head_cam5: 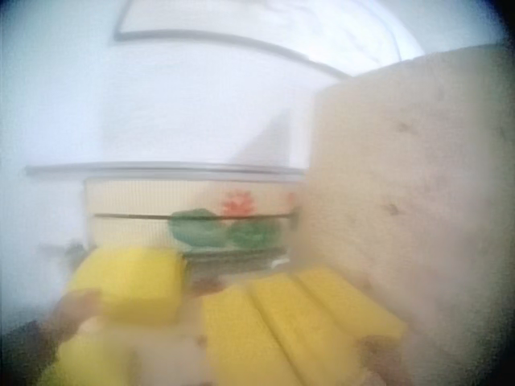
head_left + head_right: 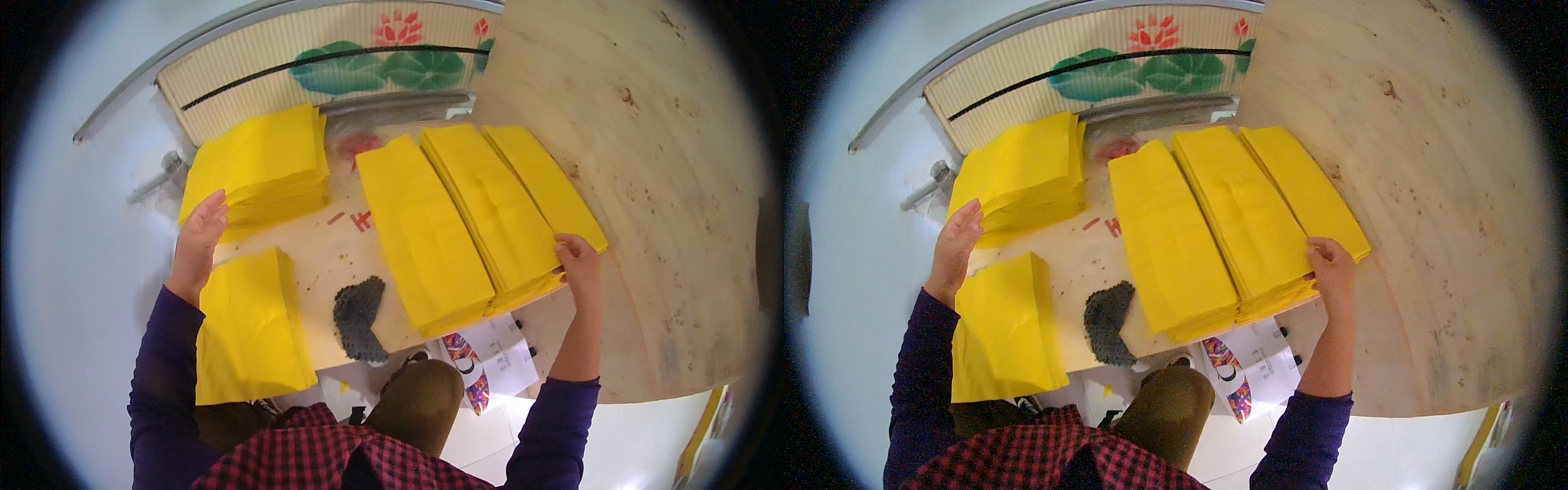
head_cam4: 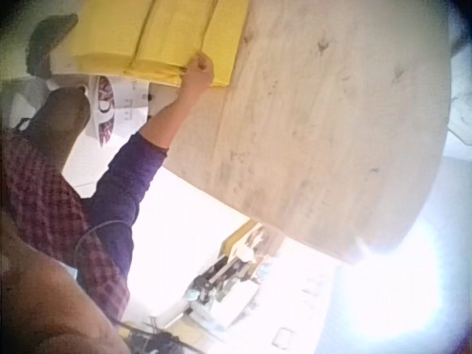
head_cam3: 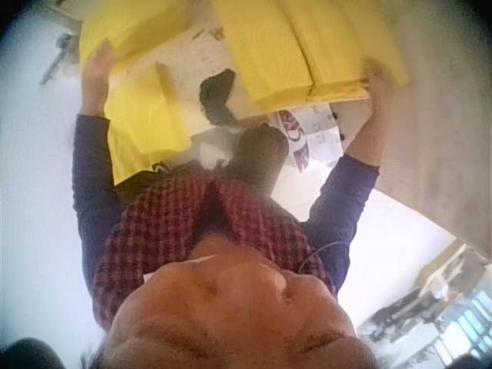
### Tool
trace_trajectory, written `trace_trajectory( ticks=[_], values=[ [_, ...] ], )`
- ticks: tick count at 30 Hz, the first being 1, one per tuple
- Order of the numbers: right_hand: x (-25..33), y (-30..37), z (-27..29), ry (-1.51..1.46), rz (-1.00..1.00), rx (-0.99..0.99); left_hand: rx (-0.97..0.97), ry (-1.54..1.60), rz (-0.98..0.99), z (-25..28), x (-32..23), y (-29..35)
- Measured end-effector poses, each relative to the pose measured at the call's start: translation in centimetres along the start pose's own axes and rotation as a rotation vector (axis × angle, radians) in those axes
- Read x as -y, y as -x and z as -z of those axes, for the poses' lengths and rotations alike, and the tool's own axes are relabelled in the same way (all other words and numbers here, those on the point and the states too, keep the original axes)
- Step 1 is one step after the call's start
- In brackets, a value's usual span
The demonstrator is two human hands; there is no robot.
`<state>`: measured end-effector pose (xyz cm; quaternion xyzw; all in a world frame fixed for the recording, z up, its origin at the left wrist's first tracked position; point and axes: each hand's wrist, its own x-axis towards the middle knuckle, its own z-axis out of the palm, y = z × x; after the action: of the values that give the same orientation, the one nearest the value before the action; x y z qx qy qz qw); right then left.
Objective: The person folds yellow fabric pieces on a table. They smooth each piece, fold it in half, then fold the sides inward to create a compact rectangle. The folded pieces are stacked on the right side of the table.
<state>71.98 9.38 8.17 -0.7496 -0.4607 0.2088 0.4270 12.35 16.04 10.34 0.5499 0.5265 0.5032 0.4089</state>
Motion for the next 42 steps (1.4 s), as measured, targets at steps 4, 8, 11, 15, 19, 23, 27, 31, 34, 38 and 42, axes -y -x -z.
trace_trajectory(
  ticks=[4, 8, 11, 15, 19, 23, 27, 31, 34, 38, 42],
  values=[
    [2.8, 2.6, 1.1, 0.237, 0.264, -0.224, -0.065, 0.006, -0.018, 2.5, 0.1, 3.6],
    [5.7, 9.3, -2.5, 0.031, 0.389, -0.171, -0.116, -0.072, -0.052, 4.6, 0.8, 8.5],
    [6.3, 16.2, -10.2, -0.085, 0.469, 0.232, -0.179, -0.167, -0.004, 6.4, 1.6, 11.7],
    [5.8, 19.4, -20.7, 0.247, 0.541, 0.419, -0.262, -0.207, 0.062, 8.4, 2.9, 15.5],
    [3.5, 20.6, -25.9, 0.302, 0.533, 0.364, -0.292, -0.163, 0.027, 10.6, 3.7, 19.0],
    [1.2, 19.5, -27.1, 0.266, 0.600, 0.391, -0.373, -0.155, 0.037, 12.1, 4.9, 22.6],
    [0.1, 18.6, -27.6, 0.209, 0.622, 0.377, -0.428, -0.083, 0.070, 12.8, 6.6, 25.0],
    [0.1, 18.3, -27.6, 0.341, 0.688, 0.334, -0.446, -0.090, 0.047, 13.9, 8.2, 26.8],
    [1.3, 19.3, -27.1, 0.319, 0.671, 0.181, -0.457, -0.133, 0.015, 15.2, 9.5, 28.0],
    [4.8, 21.4, -24.5, 0.133, 0.566, 0.300, -0.416, -0.294, -0.007, 16.9, 10.9, 28.9],
    [9.2, 25.4, -25.1, 0.020, 0.706, 0.421, -0.373, -0.465, -0.090, 18.6, 11.6, 28.4]
  ],
)
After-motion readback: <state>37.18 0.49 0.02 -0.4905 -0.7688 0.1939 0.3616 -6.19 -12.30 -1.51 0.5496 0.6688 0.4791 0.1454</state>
